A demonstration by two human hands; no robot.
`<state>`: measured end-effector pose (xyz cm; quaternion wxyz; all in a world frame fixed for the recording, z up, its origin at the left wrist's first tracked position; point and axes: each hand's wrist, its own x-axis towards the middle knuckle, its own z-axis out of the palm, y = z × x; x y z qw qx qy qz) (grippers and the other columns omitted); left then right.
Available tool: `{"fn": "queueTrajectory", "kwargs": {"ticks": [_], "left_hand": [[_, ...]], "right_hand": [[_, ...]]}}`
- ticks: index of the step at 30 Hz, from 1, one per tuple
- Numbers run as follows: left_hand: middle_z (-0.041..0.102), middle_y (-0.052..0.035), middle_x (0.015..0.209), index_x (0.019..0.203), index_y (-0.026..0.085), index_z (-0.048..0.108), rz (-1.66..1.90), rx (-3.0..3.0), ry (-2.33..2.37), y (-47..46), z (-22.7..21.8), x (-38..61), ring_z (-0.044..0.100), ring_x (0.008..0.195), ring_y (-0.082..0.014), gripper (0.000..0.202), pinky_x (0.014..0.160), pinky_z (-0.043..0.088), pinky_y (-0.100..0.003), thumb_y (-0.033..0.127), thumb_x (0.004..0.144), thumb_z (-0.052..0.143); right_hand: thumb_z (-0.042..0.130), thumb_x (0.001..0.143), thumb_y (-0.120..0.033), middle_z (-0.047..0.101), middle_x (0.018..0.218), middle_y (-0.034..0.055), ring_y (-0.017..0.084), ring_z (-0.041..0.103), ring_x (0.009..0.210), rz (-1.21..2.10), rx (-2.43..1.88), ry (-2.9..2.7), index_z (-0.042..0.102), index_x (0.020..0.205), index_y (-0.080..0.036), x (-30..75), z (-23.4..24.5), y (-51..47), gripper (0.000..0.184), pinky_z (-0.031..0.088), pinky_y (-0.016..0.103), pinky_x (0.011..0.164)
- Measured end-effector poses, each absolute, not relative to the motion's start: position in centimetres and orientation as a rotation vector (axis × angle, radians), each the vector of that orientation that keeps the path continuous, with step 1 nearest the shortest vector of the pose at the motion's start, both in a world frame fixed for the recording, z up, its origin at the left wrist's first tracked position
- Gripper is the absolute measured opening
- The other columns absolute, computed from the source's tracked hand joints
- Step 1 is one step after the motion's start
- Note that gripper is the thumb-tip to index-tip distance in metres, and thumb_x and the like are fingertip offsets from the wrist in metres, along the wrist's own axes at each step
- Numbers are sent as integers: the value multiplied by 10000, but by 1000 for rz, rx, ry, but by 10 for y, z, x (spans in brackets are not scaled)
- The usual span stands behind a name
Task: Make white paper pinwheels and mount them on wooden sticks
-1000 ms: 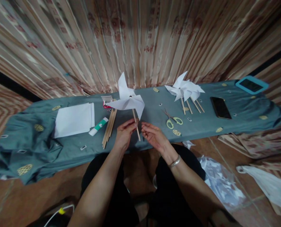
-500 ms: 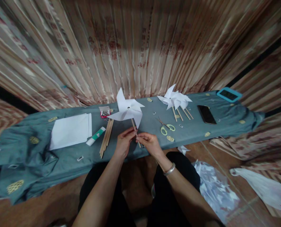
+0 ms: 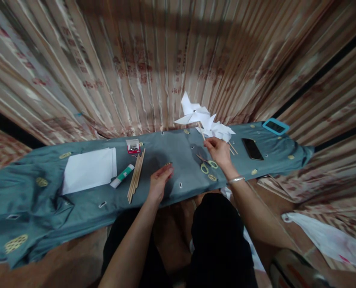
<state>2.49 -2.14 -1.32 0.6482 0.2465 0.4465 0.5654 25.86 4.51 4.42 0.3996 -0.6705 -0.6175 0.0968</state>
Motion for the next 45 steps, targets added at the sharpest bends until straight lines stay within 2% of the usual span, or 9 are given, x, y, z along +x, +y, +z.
{"fn": "queueTrajectory", "kwargs": {"ticks": [4, 7, 15, 25, 27, 30, 33, 38, 45], "left_hand": [[750, -69, 790, 816, 146, 773, 1293, 588, 1028, -22, -14, 22, 614, 662, -112, 393, 691, 460, -243, 324, 485, 885], [747, -60, 771, 782, 150, 773, 1317, 624, 1058, -21, -15, 20, 603, 654, -112, 358, 674, 453, -242, 319, 484, 879], [724, -40, 692, 696, 161, 762, 1323, 634, 1084, -18, -15, 22, 579, 621, -112, 294, 652, 458, -249, 319, 472, 868], [661, -42, 581, 595, 130, 720, 1304, 683, 1091, -22, -17, 24, 542, 529, -99, 346, 571, 446, -251, 460, 558, 820], [715, -50, 701, 718, 147, 757, 1359, 684, 1048, -23, -17, 22, 614, 648, -129, 310, 671, 486, -270, 377, 532, 849], [752, -46, 878, 904, 192, 768, 1428, 689, 969, -26, -14, 17, 660, 847, -168, 405, 846, 491, -315, 261, 516, 861], [756, -50, 926, 893, 193, 769, 1433, 660, 894, -31, -10, 8, 664, 909, -185, 375, 927, 471, -352, 236, 531, 853], [758, -55, 908, 852, 184, 776, 1432, 639, 870, -39, -10, -4, 666, 898, -179, 328, 953, 455, -350, 264, 545, 856], [749, -39, 868, 819, 196, 769, 1466, 704, 933, -43, -15, -9, 650, 812, -160, 279, 798, 500, -293, 346, 591, 827]], "right_hand": [[540, 903, -290, 743, 987, 159, 233, 658, 811, -54, -2093, -1724, 714, 1044, -143, 296, 33, 64, 267, 423, 320, 706], [539, 900, -243, 733, 992, 219, 275, 675, 839, -53, -2183, -1726, 718, 1031, -98, 310, 13, 73, 266, 437, 343, 721], [500, 912, -279, 724, 984, 242, 327, 698, 892, -56, -2312, -1735, 707, 1047, -85, 322, -18, 85, 314, 476, 368, 760], [494, 902, -316, 718, 1003, 232, 321, 675, 957, -87, -2134, -1658, 663, 1120, -80, 305, 0, 42, 364, 484, 418, 806], [546, 866, -346, 729, 1021, 177, 277, 667, 947, 220, -1832, -1533, 680, 1080, -128, 271, 6, 26, 333, 497, 405, 834], [610, 841, -341, 756, 935, 81, 181, 678, 783, 1211, -1242, -1112, 684, 1008, -186, 206, 10, 3, 240, 551, 306, 725], [504, 913, -236, 761, 954, 64, 112, 665, 688, 1907, -809, -654, 681, 986, -175, 152, 10, -15, 201, 559, 219, 642], [349, 992, -210, 760, 869, 84, 89, 645, 604, 2117, -646, -187, 629, 1043, -117, 124, 14, -33, 299, 539, 176, 560], [263, 1029, -292, 739, 773, 73, 100, 636, 547, 2152, -691, -31, 583, 1080, -102, 116, 24, -40, 376, 530, 187, 515]]}}
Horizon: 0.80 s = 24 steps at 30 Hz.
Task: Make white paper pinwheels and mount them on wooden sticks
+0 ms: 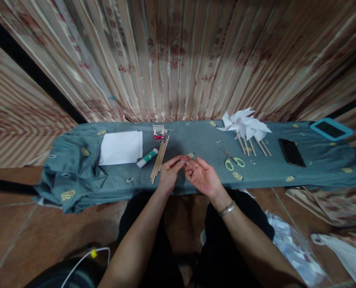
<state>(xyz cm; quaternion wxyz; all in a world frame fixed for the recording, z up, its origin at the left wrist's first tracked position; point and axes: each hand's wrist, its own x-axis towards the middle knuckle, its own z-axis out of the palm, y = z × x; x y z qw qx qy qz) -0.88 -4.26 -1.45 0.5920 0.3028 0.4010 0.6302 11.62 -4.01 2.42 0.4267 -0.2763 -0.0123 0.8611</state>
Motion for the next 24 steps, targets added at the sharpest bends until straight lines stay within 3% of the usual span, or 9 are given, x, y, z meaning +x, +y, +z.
{"fn": "queueTrajectory", "kwargs": {"ticks": [10, 15, 20, 24], "left_hand": [[690, -25, 757, 738, 170, 727, 1454, 925, 1091, -46, -20, -16, 604, 668, -134, 259, 663, 511, -263, 399, 625, 768], [664, -4, 679, 708, 170, 720, 1452, 943, 1141, -54, -20, -24, 563, 576, -105, 241, 583, 467, -231, 401, 646, 746], [564, 21, 474, 560, 169, 633, 1398, 900, 1176, -62, -21, -34, 469, 431, -84, 397, 466, 384, -218, 540, 687, 693], [557, 21, 460, 540, 168, 646, 1397, 860, 1209, -69, -22, -43, 471, 428, -87, 403, 475, 400, -226, 543, 676, 698]], "right_hand": [[297, 1021, -273, 722, 721, 62, 107, 657, 577, 2210, -706, -4, 581, 1082, -93, 112, 14, -48, 342, 544, 195, 542], [434, 979, -259, 728, 722, 27, 90, 664, 609, 2262, -752, -103, 629, 992, -130, 109, 5, -51, 234, 540, 174, 571], [609, 877, -256, 762, 812, 63, 93, 679, 665, 2203, -877, -487, 686, 905, -133, 100, 0, -61, 148, 528, 166, 591], [745, 752, -261, 760, 765, 43, 87, 673, 662, 2053, -1021, -792, 726, 891, -150, 97, 5, -64, 179, 512, 166, 617]]}}
